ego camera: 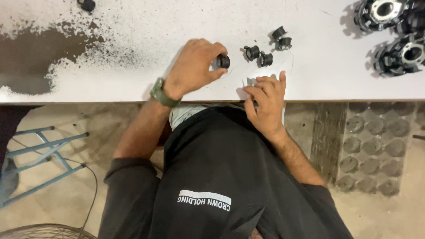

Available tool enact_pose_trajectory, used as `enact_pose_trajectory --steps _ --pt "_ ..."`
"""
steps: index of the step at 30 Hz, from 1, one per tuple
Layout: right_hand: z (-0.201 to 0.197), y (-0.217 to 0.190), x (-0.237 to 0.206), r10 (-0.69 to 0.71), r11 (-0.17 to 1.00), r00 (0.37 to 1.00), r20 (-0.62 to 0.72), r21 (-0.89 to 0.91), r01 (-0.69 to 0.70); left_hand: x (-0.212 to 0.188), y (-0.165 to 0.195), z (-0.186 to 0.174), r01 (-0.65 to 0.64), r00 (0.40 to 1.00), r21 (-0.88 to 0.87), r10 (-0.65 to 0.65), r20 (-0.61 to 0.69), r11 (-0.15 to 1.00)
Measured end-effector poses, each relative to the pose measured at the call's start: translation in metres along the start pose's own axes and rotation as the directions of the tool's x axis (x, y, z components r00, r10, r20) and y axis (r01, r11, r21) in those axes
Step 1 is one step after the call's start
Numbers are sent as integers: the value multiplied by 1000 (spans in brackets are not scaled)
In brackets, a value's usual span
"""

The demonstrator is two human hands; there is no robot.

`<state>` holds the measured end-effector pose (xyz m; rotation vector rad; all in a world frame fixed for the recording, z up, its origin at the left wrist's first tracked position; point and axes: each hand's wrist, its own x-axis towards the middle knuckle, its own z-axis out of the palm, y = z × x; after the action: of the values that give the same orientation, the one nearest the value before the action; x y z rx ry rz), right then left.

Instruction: The person sits at a white workbench fitting black brake/clutch shoe pads into round metal hubs by hand, pressing each pad into place and using a small blade to help seat them. Finished hubs are set aside on the table and new pads are picked up one at a time to continue assembly.

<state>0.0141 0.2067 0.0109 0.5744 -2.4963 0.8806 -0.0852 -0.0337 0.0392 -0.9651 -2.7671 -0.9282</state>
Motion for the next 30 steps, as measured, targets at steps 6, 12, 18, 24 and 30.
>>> enact_pose_trajectory --steps 6,12,18,24,30 --pt "14 -10 10 17 999 995 102 -51 -11 -50 46 37 106 968 -25 -109 -227 994" --pt "18 -14 12 -7 998 996 86 -54 12 -64 46 16 30 978 83 -12 -208 996" --pt "18 -15 11 32 998 996 85 -64 -26 -59 44 17 -143 968 295 195 -156 945" --pt "15 -9 6 -6 1000 1000 19 -26 6 -73 51 29 -23 961 163 67 -268 986" --pt "11 -6 -17 -108 983 994 -17 144 110 -76 51 45 27 939 60 -5 -344 998"
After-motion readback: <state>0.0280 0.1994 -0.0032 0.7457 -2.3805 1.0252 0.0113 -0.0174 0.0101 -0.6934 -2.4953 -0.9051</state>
